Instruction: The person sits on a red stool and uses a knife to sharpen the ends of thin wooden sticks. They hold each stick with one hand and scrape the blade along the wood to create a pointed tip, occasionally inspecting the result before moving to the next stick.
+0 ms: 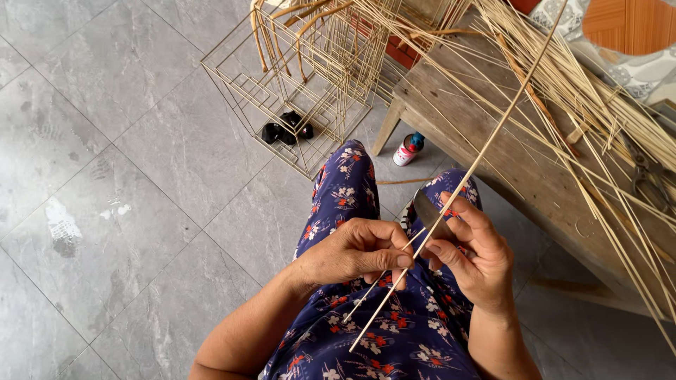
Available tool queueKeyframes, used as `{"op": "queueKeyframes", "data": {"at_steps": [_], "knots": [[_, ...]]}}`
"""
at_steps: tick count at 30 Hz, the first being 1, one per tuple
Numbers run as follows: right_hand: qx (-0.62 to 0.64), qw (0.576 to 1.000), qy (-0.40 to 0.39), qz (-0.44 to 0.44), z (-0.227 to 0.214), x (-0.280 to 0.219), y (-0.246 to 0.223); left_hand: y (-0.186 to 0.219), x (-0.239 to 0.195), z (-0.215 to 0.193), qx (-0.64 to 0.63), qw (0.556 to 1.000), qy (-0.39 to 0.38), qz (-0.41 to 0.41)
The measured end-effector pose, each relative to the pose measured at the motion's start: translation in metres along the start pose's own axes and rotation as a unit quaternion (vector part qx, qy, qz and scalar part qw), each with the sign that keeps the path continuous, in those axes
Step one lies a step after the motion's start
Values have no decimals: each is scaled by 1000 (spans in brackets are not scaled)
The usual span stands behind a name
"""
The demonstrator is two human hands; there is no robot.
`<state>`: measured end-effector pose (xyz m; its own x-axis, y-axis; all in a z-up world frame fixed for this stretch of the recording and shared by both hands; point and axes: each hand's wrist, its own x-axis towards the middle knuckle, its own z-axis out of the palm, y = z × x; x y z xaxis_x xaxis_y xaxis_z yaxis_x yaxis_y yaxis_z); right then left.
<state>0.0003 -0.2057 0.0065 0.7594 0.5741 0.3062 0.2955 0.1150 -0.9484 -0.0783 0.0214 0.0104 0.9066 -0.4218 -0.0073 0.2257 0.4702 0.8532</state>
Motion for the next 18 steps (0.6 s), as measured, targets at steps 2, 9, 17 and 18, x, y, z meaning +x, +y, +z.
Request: {"op": "queueKeyframes", "data": {"at_steps": [2, 9, 17, 18], "knots": [[-1, 1000, 10, 5, 1, -3, -3, -2, -1, 1, -13, 1000, -3, -14], [-9, 998, 54, 14, 0, -1, -7, -10, 0, 1, -43, 999, -11, -28], [-16, 996, 76, 46, -8, 4, -5, -24, -11, -14, -41, 997, -12, -70], [-6, 996, 79, 41, -9, 5, -4, -26, -13, -16, -39, 996, -9, -77]]}}
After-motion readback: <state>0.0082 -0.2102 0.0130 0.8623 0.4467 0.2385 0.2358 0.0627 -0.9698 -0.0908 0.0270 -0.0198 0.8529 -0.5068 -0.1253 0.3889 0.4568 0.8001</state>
